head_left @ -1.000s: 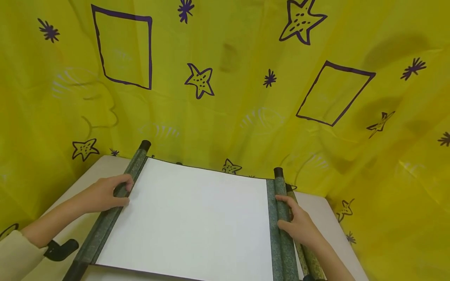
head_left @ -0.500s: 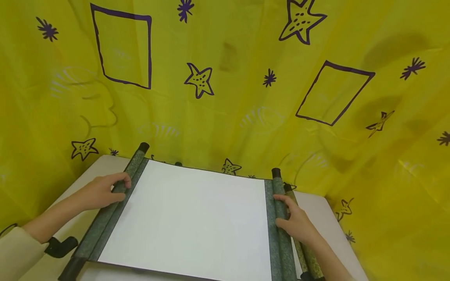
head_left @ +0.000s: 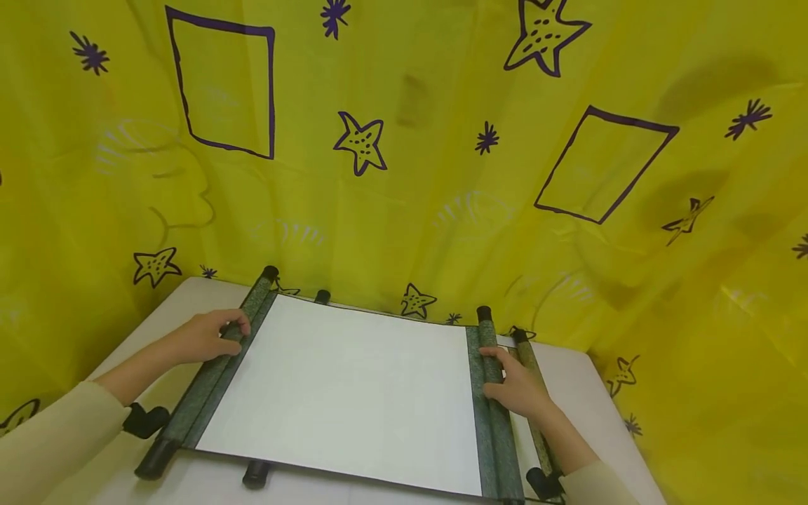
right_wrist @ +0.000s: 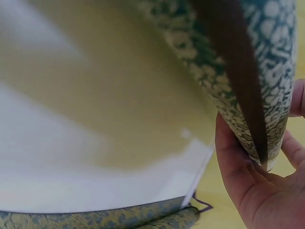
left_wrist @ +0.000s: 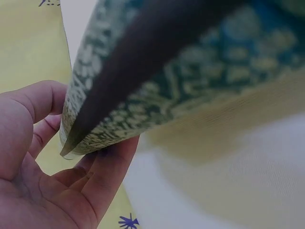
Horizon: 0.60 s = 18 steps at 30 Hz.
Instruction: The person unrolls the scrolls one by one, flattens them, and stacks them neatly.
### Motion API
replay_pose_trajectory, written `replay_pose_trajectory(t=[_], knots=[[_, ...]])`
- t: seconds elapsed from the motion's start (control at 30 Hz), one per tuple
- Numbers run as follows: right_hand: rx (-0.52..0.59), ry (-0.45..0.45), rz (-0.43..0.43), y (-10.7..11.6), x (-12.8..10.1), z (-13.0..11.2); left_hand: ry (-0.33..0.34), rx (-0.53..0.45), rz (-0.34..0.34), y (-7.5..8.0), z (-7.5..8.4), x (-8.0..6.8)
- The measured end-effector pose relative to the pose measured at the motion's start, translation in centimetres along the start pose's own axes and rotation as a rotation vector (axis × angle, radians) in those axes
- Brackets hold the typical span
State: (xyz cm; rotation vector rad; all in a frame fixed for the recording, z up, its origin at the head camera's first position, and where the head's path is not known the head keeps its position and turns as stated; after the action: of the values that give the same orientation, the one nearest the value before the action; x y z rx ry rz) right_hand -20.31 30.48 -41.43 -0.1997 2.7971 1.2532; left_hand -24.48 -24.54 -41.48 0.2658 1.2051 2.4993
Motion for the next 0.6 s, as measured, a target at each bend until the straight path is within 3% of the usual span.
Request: replay_pose_trajectory(t=[0.4,0.6], knots=[[0.027,-0.013,-0.051,-1.9,0.8,1.1,0.033,0.004,-0.056,-1.4,-1.1,0.1],[-0.081,-0.011,-0.007,-2.9,1.4,1.6,0.034,0.031,-0.061,-2.0,-1.6,0.1]])
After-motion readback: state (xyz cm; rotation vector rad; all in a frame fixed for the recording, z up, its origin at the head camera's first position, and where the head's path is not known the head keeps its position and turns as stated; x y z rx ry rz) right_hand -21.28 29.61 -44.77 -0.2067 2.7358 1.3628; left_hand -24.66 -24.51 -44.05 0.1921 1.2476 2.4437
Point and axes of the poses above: each hand's wrist, its own x-axis towards the middle knuckle, its own y-axis out of the back of the hand, z = x × y, the point moved 1 cm from there along x, towards the middle knuckle
